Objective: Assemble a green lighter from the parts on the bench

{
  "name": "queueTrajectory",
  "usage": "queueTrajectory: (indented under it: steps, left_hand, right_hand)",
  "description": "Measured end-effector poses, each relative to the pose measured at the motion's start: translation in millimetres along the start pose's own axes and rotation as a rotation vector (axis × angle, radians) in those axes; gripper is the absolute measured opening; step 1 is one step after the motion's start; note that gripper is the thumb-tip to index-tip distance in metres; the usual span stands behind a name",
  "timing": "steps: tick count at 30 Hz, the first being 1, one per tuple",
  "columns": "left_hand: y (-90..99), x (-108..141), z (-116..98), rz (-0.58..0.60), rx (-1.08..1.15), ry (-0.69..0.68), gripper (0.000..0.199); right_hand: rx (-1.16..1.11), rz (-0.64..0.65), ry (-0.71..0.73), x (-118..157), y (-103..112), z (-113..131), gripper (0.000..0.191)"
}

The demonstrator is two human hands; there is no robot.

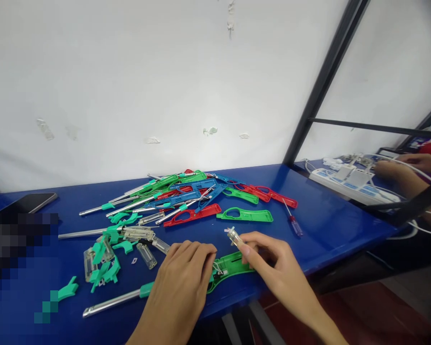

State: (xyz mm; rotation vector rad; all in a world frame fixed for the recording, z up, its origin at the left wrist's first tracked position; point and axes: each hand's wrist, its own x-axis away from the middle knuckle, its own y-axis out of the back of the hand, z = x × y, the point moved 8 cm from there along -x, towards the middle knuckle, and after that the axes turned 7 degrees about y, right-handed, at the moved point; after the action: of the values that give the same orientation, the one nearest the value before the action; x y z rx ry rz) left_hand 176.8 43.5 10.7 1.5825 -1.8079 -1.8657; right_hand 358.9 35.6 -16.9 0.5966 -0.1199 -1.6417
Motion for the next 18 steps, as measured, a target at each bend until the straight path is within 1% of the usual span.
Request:
queueTrajectory:
  steps: [3,6,12,14,18]
  left_hand:
    - [1.1,2,1,-0.01,0.019,0.008,0.028]
    - [1.7,4,2,-0.022,0.024,-0.014,0.028]
    - [-0.6,10,-1,-0.024,0.036,-0.091,0.029]
    - [-1.0,10,-1,-0.016,0.041,-0.095,0.029]
    - [-1.2,11,0,0.004,0.056,-0.087,0.031]
  right_hand:
    - [-0.051,-0.011,-0.003,-2,8,-2,0.045]
    - [-0.033,-0.004,0.03,-3,12,-1,0.046]
    - [0.099,0.086,0.064,-2,1,1,0.045]
    - [0.115,0.111,0.077,-1,-3,3,0.043]
    - [0.13,0.122,0.083,0,-5,5,0.043]
